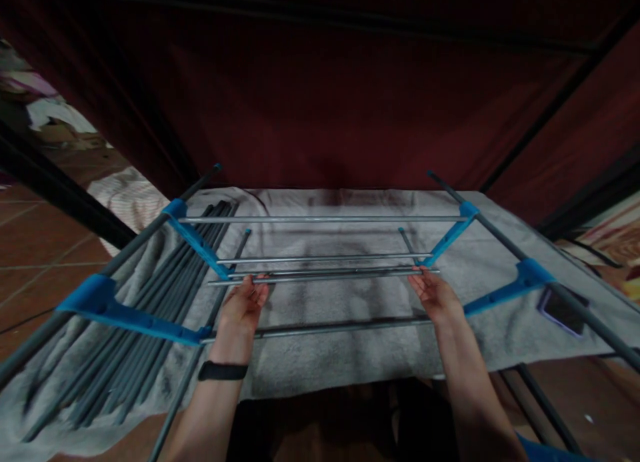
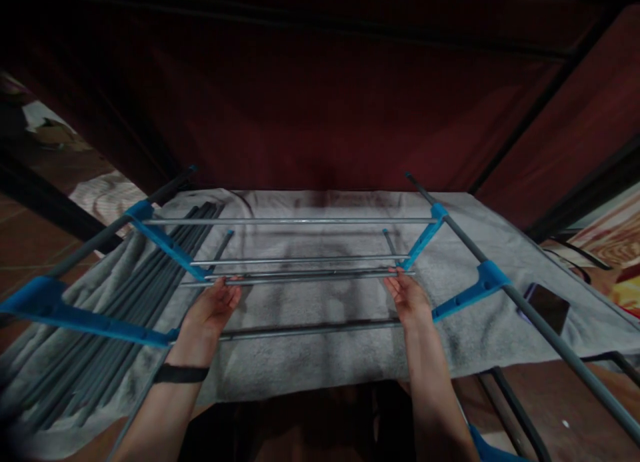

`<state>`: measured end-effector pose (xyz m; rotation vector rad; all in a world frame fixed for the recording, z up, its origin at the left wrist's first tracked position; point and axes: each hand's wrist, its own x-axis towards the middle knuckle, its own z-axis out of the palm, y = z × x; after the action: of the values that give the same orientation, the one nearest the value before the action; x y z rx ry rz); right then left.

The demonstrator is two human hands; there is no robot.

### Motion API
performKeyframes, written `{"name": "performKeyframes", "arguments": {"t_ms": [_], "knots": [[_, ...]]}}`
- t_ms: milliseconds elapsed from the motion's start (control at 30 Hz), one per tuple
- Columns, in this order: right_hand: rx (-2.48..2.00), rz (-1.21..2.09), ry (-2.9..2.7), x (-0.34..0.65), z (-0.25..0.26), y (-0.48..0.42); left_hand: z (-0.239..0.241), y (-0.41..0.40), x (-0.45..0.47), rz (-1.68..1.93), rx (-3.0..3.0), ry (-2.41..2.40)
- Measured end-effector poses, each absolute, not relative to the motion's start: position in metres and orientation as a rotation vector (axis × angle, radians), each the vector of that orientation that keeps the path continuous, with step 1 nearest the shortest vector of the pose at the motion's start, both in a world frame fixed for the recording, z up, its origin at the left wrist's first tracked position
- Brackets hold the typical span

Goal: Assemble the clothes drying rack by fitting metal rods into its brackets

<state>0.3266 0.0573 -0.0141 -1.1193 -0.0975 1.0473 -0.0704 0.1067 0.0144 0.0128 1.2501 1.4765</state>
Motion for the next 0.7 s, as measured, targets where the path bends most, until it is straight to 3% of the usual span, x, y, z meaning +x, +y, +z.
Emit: {"name": "performKeyframes", "arguments": {"t_ms": [700], "knots": [[-1.115,1.008,-0.075,0.3234,-0.0140,0.0574,0.0049,0.1124,-0.0669,1.348,0.105,1.220]]}}
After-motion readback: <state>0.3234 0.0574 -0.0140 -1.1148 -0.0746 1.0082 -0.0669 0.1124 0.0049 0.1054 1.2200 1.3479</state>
